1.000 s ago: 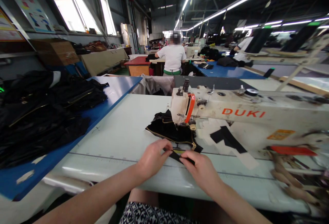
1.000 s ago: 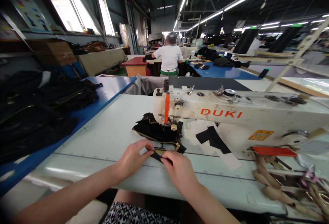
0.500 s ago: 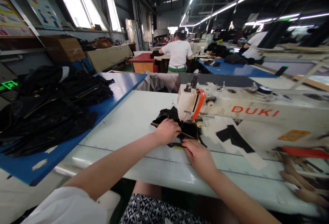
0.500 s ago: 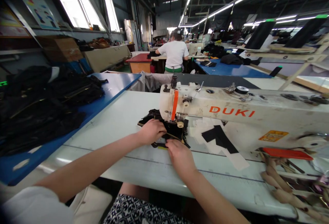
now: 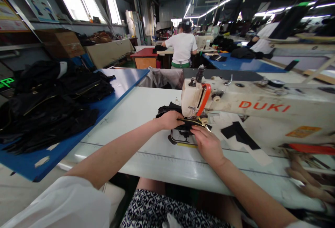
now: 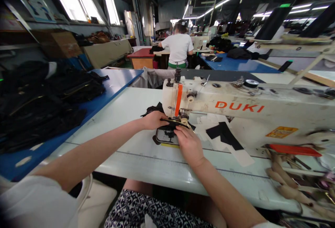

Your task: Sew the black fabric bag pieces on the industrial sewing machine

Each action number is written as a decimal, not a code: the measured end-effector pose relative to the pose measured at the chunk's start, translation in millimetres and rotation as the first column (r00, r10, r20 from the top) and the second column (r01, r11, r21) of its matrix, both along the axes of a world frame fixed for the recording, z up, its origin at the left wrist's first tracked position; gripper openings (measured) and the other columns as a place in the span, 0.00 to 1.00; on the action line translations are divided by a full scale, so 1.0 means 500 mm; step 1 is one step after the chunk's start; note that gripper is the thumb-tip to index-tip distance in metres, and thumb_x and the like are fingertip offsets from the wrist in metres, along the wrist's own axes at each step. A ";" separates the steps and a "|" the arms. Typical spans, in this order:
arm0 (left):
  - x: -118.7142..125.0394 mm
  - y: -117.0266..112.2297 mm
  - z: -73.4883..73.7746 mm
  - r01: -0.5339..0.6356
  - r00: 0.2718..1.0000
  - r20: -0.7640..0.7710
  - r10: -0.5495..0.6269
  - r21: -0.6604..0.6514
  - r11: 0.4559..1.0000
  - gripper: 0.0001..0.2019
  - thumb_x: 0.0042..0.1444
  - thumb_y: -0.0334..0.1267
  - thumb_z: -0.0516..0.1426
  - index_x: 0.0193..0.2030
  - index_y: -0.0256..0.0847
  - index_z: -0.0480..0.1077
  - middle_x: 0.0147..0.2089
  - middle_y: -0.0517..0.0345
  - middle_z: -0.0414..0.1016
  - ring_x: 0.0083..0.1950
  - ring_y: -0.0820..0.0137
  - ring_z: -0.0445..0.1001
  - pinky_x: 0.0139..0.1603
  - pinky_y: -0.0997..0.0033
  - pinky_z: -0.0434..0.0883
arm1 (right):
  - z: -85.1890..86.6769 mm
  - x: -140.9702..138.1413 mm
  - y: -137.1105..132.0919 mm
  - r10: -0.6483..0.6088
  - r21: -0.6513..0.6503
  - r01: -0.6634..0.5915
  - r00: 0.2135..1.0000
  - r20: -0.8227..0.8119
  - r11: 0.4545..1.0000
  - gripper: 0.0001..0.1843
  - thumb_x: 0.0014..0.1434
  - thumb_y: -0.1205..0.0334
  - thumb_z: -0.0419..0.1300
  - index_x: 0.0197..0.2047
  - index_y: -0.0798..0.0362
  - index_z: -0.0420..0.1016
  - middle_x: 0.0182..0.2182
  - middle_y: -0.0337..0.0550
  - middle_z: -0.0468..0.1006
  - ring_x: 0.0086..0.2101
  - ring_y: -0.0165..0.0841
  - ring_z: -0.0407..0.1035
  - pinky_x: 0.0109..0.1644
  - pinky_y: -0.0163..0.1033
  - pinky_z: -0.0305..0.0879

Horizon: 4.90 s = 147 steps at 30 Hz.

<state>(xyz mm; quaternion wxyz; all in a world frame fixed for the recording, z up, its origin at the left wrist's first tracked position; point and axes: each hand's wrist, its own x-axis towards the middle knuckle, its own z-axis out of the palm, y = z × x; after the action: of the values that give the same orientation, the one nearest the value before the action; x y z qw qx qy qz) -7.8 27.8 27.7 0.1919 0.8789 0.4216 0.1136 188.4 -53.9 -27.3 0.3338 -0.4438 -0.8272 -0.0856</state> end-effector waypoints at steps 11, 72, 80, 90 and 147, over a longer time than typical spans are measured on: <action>-0.002 0.000 0.008 0.005 1.000 -0.010 -0.005 0.013 1.000 0.09 0.55 0.37 0.55 0.33 0.36 0.76 0.28 0.58 0.76 0.29 0.70 0.71 0.31 0.75 0.64 | -0.002 0.003 0.013 0.089 -0.122 -0.059 0.962 0.257 0.991 0.14 0.56 0.77 0.53 0.39 0.56 0.77 0.41 0.49 0.78 0.44 0.40 0.70 0.50 0.44 0.68; 0.001 -0.007 -0.057 0.031 0.996 0.080 -0.050 0.227 0.973 0.04 0.52 0.33 0.60 0.33 0.38 0.76 0.36 0.56 0.78 0.41 0.65 0.73 0.44 0.70 0.67 | 0.023 0.000 -0.007 0.211 -0.376 -0.116 0.952 0.221 0.919 0.24 0.59 0.70 0.47 0.58 0.62 0.64 0.58 0.56 0.66 0.58 0.42 0.58 0.63 0.50 0.54; 0.002 -0.010 -0.060 0.029 0.990 0.133 -0.050 0.155 0.987 0.05 0.55 0.32 0.58 0.36 0.37 0.76 0.38 0.56 0.79 0.43 0.67 0.74 0.47 0.71 0.69 | 0.016 0.004 -0.007 0.201 -0.357 -0.106 0.950 0.240 0.928 0.25 0.59 0.70 0.48 0.59 0.61 0.64 0.59 0.56 0.65 0.58 0.42 0.58 0.63 0.51 0.54; 0.000 -0.006 -0.059 -0.020 0.975 0.221 -0.005 0.110 0.994 0.06 0.55 0.31 0.57 0.38 0.37 0.76 0.40 0.55 0.78 0.43 0.67 0.75 0.47 0.71 0.69 | 0.015 0.007 -0.003 0.224 -0.368 -0.135 0.952 0.209 0.920 0.25 0.58 0.71 0.48 0.59 0.61 0.64 0.59 0.56 0.65 0.59 0.42 0.57 0.63 0.51 0.53; -0.009 -0.104 -0.113 0.155 0.978 -0.193 -0.081 0.411 0.899 0.17 0.61 0.30 0.49 0.56 0.38 0.65 0.57 0.52 0.70 0.58 0.63 0.68 0.57 0.60 0.68 | 0.047 0.012 0.037 0.059 -0.182 -0.011 0.964 0.260 0.983 0.13 0.64 0.63 0.49 0.40 0.52 0.75 0.34 0.44 0.76 0.40 0.38 0.69 0.62 0.54 0.48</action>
<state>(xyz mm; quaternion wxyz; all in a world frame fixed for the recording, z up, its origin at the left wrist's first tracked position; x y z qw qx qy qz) -12.4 -24.1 -29.0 -0.0336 0.9300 0.3475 0.1148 194.4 -35.6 -3.8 0.1808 -0.4419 -0.8764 -0.0634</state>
